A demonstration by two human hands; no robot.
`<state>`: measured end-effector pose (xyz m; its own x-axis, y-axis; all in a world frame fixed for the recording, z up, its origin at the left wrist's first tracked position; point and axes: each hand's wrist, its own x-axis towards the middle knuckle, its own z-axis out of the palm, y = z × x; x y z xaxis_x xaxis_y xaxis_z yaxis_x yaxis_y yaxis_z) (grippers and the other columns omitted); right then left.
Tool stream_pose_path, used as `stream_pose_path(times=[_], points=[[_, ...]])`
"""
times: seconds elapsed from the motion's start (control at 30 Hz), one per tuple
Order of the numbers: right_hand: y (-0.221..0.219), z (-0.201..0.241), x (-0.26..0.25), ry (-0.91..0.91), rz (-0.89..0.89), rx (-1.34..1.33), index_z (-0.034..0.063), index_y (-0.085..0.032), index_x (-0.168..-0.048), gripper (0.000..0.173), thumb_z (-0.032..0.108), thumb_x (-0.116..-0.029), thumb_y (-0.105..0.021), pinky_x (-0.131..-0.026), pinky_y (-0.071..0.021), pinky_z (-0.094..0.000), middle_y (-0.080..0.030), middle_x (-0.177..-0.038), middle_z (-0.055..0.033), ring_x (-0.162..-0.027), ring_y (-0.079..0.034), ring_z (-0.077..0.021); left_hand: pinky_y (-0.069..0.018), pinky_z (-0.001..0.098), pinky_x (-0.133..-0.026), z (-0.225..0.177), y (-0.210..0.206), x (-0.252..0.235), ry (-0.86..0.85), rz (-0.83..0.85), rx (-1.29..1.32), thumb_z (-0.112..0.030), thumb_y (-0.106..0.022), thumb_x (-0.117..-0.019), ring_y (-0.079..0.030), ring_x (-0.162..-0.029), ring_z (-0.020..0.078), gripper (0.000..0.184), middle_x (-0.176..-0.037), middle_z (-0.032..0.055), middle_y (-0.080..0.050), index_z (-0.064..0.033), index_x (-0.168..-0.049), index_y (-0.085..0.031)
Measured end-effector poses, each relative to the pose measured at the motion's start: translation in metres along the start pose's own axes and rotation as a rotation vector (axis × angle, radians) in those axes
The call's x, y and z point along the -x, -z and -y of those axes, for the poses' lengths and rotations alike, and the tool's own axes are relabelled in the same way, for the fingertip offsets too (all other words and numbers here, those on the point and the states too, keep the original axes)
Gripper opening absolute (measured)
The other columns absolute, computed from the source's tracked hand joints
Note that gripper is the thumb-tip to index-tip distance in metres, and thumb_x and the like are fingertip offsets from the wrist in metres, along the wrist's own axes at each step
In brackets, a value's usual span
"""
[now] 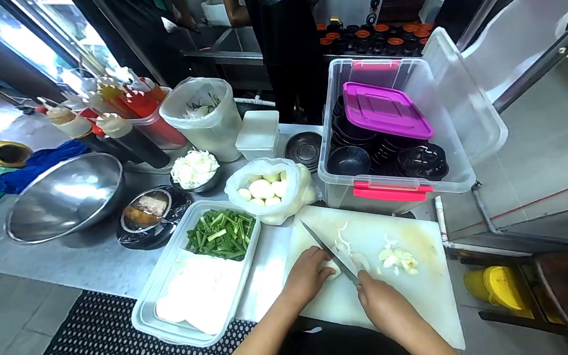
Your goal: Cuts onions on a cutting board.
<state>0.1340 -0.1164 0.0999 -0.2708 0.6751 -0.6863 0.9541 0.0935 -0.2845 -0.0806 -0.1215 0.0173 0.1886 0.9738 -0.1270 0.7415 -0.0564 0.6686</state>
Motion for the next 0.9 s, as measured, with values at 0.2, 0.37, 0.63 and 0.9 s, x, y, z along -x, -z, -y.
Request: stream_pose_path(times=[0.2, 0.37, 0.63, 0.9], points=[[-0.017, 0.008, -0.019, -0.03, 0.006, 0.004, 0.0064, -0.051, -0.133, 0.036, 0.03, -0.1093, -0.037, -0.084, -0.0585, -0.0531, -0.07, -0.106, -0.0178, -0.1, -0.072, -0.0355, -0.0517, 0.0335, -0.103, 0.001, -0.001, 0.0, -0.019, -0.014, -0.007, -0.043, -0.066, -0.0983, -0.064, -0.113, 0.0162, 0.034, -0.115, 0.0034, -0.069, -0.0142, -0.116, -0.07], [-0.024, 0.009, -0.039, -0.013, 0.029, -0.041, 0.0043, -0.052, -0.129, 0.035, 0.029, -0.1083, -0.04, -0.085, -0.0573, -0.0549, -0.069, -0.108, -0.0194, -0.104, -0.07, -0.037, -0.0515, 0.0342, -0.103, 0.002, -0.002, 0.0, -0.03, -0.034, -0.016, -0.043, -0.066, -0.098, -0.064, -0.114, 0.0165, 0.034, -0.116, 0.0033, -0.069, -0.0146, -0.116, -0.07], [-0.005, -0.002, 0.004, -0.019, -0.008, 0.011, 0.008, -0.053, -0.127, 0.033, 0.032, -0.1088, -0.039, -0.08, -0.0584, -0.0531, -0.07, -0.098, -0.0166, -0.095, -0.072, -0.0351, -0.0511, 0.0336, -0.103, 0.004, -0.006, 0.005, -0.018, -0.049, -0.01, -0.045, -0.065, -0.0983, -0.064, -0.114, 0.0166, 0.036, -0.114, 0.0034, -0.069, -0.0148, -0.117, -0.07], [-0.025, 0.006, -0.019, -0.022, -0.01, -0.014, 0.0065, -0.052, -0.128, 0.034, 0.031, -0.109, -0.038, -0.082, -0.0584, -0.0528, -0.069, -0.102, -0.0173, -0.098, -0.072, -0.0351, -0.0512, 0.0329, -0.103, 0.005, -0.007, 0.005, -0.047, -0.077, -0.004, -0.044, -0.064, -0.0992, -0.064, -0.113, 0.0161, 0.034, -0.114, 0.0034, -0.069, -0.0142, -0.115, -0.071]])
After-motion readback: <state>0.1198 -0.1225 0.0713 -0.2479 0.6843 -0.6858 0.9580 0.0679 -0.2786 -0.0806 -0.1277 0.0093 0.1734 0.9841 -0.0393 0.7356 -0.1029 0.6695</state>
